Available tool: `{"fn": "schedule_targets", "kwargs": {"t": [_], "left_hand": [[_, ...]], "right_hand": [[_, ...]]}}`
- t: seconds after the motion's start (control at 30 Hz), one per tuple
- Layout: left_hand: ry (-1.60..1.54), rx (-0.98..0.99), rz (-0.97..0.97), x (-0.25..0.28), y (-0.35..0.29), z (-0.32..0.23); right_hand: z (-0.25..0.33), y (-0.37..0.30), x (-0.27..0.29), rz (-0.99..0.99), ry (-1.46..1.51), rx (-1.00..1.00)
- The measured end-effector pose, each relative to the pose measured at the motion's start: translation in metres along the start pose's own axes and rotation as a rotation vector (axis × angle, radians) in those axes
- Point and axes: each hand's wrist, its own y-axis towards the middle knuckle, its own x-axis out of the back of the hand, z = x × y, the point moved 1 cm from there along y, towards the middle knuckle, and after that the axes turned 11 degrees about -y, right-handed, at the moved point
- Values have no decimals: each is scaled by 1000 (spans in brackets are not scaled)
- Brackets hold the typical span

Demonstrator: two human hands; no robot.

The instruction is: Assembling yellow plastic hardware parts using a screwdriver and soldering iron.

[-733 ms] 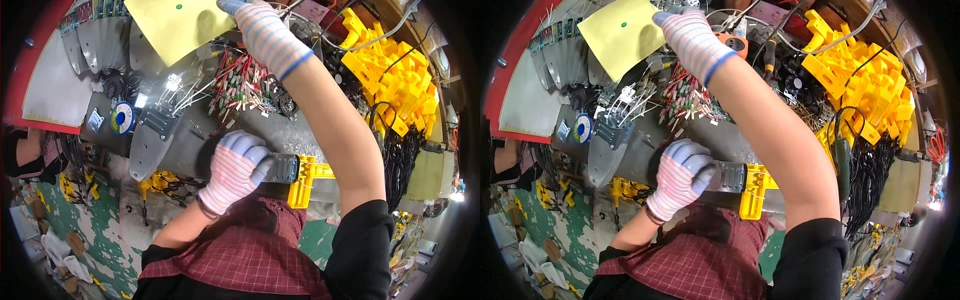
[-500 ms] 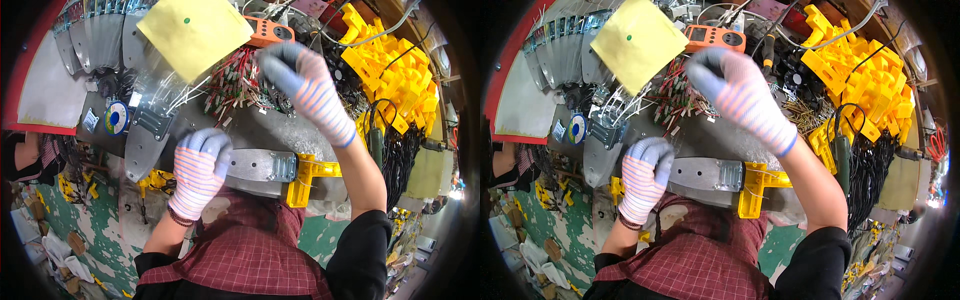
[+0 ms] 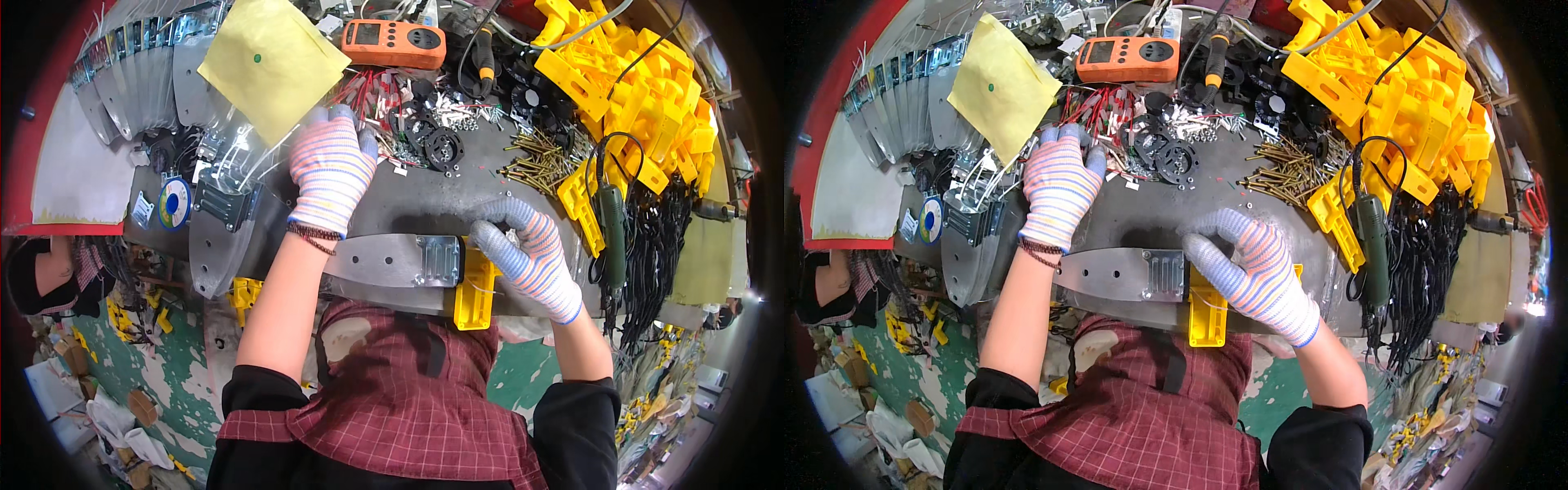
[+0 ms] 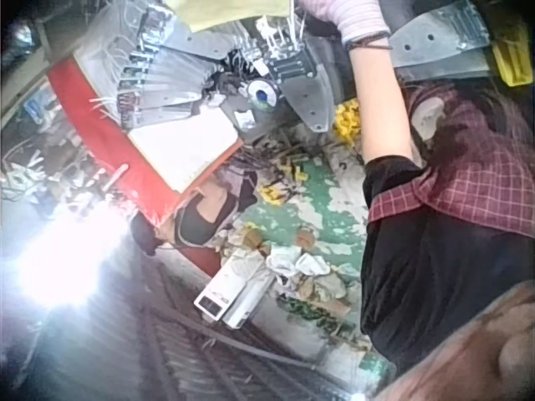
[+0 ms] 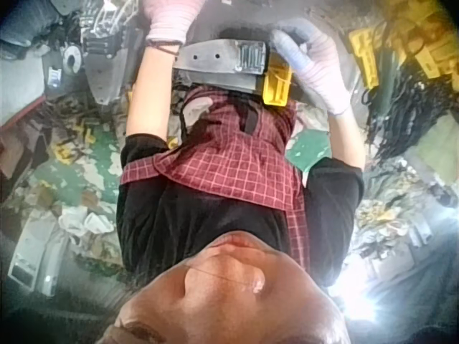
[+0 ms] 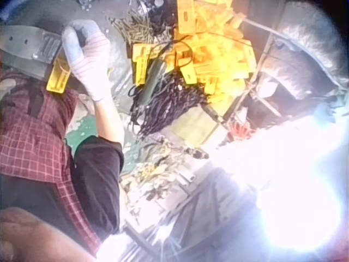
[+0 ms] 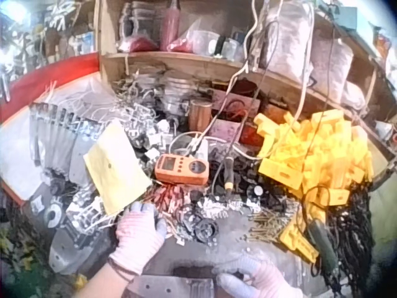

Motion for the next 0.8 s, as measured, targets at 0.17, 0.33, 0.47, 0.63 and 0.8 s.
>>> {"fn": "schedule_targets", "kwargs": {"t": [0.17,0.33,0.47,0.63,0.8], "left_hand": [[8,-79,-74,0,-1,7],[-100,-24,-120,25,-53,13],[-212,-195,-279,37,-97,17],[-383,-403,-237,45,-118,-4],[-749,-541,-112,51,-118,-23]], "right_hand": [[1,-10,6,-43,1,91],[-4,-22,11,-70,-51,133],[1,-21,12,-57,-202,260],[30,5,-12,-411,-591,758],[21,19,-18,-226,-517,739]]}}
